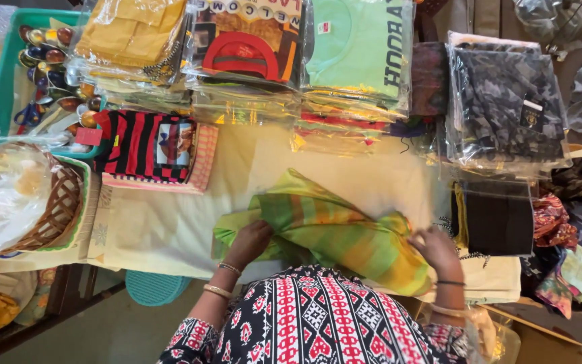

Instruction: The person takes a green and yellow striped cloth from a cardboard box and unfolds it on a table. They smooth out the fabric, fold it into a smaller rectangle, and then place it into a clear plastic bag. Finally, they pick up a folded floral-patterned cloth and place it on the table.

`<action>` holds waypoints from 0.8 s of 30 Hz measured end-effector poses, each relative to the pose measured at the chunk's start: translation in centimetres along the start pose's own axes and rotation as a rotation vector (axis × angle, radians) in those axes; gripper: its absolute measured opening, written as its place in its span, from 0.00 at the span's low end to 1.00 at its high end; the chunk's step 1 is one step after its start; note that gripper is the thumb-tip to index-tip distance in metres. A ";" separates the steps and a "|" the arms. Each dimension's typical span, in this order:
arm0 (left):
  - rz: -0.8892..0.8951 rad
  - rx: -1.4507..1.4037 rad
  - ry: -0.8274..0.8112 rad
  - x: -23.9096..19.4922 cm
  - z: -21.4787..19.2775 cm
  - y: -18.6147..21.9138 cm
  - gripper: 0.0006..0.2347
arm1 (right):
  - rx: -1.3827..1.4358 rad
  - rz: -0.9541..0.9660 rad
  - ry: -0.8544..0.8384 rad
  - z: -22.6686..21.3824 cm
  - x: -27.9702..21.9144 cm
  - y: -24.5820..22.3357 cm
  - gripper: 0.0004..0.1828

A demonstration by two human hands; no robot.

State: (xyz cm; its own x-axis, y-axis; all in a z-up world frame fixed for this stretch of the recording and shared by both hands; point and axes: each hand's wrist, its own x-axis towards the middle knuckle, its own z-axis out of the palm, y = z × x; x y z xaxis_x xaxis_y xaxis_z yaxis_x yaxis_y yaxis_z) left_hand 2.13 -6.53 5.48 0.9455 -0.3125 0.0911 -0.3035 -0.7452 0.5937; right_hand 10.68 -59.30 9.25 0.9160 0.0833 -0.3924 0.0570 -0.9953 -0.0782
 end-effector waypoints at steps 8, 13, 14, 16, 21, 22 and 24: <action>-0.007 -0.192 0.116 1.0 -1.9 3.6 0.06 | 0.642 -0.546 0.361 3.7 10.9 -17.5 0.12; 0.002 -0.292 0.155 2.3 -3.9 6.3 0.08 | 0.661 -0.725 0.369 5.3 15.6 -26.6 0.17; -0.048 -0.300 0.121 2.3 -3.5 6.3 0.06 | 0.585 -0.685 0.408 4.9 15.8 -28.0 0.17; -0.096 -0.301 0.090 2.4 -3.4 6.4 0.05 | 0.514 -0.648 0.450 4.5 16.6 -30.1 0.18; -0.085 -0.424 0.212 2.7 -3.8 6.5 0.06 | 0.517 -0.564 0.310 5.8 18.5 -31.1 0.07; -0.084 -0.425 0.212 3.0 -4.0 6.4 0.06 | 0.516 -0.562 0.310 6.8 19.1 -30.8 0.07; -0.172 -0.484 0.276 3.6 -4.3 6.2 0.04 | 0.895 -0.609 0.134 8.8 20.3 -30.2 0.08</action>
State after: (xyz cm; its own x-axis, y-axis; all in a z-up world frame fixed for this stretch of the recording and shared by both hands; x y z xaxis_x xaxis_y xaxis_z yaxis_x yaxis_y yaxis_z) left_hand 4.12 -9.70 12.96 0.9919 0.0027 0.1270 -0.1155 -0.3975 0.9103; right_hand 24.04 -27.07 -4.39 0.8711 0.4898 0.0367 0.2554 -0.3878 -0.8856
